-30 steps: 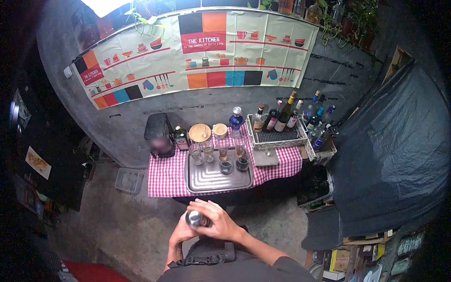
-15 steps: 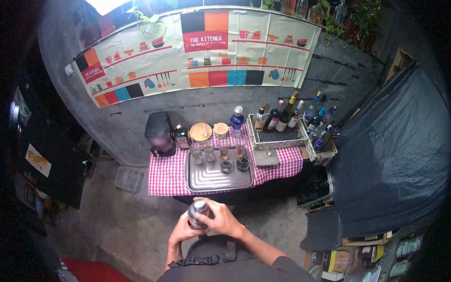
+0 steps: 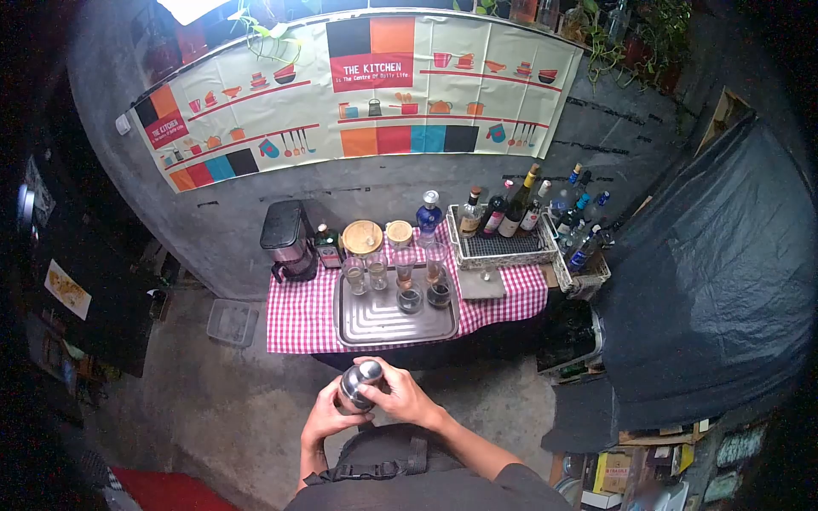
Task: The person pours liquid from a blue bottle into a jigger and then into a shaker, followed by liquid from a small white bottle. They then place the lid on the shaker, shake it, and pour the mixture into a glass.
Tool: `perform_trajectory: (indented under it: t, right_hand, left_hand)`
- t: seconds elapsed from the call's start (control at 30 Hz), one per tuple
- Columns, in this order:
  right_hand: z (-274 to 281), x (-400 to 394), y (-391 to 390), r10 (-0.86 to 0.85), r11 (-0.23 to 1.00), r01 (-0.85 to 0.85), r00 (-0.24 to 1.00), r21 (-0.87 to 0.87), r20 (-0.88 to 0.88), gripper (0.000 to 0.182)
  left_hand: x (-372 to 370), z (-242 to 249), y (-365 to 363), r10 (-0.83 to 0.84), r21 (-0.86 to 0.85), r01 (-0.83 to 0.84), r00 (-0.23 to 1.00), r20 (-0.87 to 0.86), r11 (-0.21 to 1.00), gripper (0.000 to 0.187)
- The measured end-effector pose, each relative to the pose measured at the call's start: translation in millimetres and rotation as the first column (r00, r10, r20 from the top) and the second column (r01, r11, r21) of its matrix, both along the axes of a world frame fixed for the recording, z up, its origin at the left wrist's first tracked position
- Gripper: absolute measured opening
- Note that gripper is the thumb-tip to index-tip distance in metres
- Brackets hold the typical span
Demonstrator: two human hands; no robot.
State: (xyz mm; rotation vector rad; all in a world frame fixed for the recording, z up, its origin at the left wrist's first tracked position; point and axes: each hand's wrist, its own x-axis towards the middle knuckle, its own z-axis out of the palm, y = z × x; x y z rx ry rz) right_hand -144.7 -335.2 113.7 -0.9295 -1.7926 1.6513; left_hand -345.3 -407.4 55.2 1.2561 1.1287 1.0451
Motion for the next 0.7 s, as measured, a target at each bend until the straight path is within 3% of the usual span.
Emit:
perform_trajectory:
  t: [0.07,0.1,0.17,0.27,0.33,0.4,0.43,0.5,0.53,0.57,0.63,0.67,0.7]
  right_hand:
    - [-10,5,-5,0.053,0.997,-0.049,0.996,0.060,-0.072,0.059]
    - [-12,2,-7,0.088,0.944,-0.035,0.985,0.327,-0.146,0.060]
    - [-12,-2,-8,0.174,0.862,-0.088,0.976,0.499,-0.129,0.059]
    - [-3,-11,-2,0.121,0.876,-0.083,0.991,0.476,-0.049,0.057]
    - [3,-9,0,0.011,0.985,-0.005,0.999,0.172,-0.034,0.053]
    - [-6,-3,4,-0.056,0.998,0.053,0.996,-0.043,-0.067,0.053]
    - [-10,1,1,-0.053,0.998,0.050,0.996,-0.044,-0.068,0.053]
    - [-12,7,-3,0.057,0.918,0.016,0.983,0.397,-0.172,0.056]
    - [-13,6,-4,0.093,0.894,-0.008,0.982,0.449,-0.167,0.059]
    - [-12,5,-5,0.087,0.896,-0.004,0.982,0.444,-0.167,0.059]
    - [-3,1,-1,0.091,0.858,-0.026,0.990,0.513,-0.103,0.057]
    - [0,0,2,0.025,0.883,0.012,0.997,0.469,-0.073,0.053]
    - [4,1,5,-0.039,0.931,0.068,0.995,0.358,-0.087,0.053]
  left_hand:
    - [-6,2,-2,0.079,0.058,-0.070,0.982,-0.174,0.996,0.074]
    - [-4,3,-1,0.083,0.057,-0.074,0.981,-0.174,0.996,0.074]
    - [2,5,-1,0.130,0.063,-0.128,0.991,-0.019,0.990,0.073]
    - [8,1,-1,0.038,0.014,-0.038,0.998,0.041,0.999,0.073]
    - [15,14,3,0.041,-0.028,-0.037,0.991,0.127,0.999,0.072]
    - [5,5,7,0.063,0.040,-0.060,0.995,-0.076,0.997,0.071]
    - [3,7,8,0.076,0.068,-0.065,0.983,-0.167,0.996,0.071]
    - [4,3,11,0.117,0.121,-0.101,0.984,-0.131,0.987,0.070]
    - [6,0,14,0.151,0.175,-0.133,0.984,-0.091,0.976,0.069]
    - [9,-3,14,0.145,0.170,-0.128,0.985,-0.091,0.977,0.069]
    - [17,6,17,0.014,0.013,-0.015,0.997,0.071,1.000,0.068]
    - [23,13,15,-0.016,-0.001,0.016,0.979,0.205,1.000,0.070]
    - [24,8,18,-0.027,-0.014,0.029,0.990,0.141,0.999,0.070]
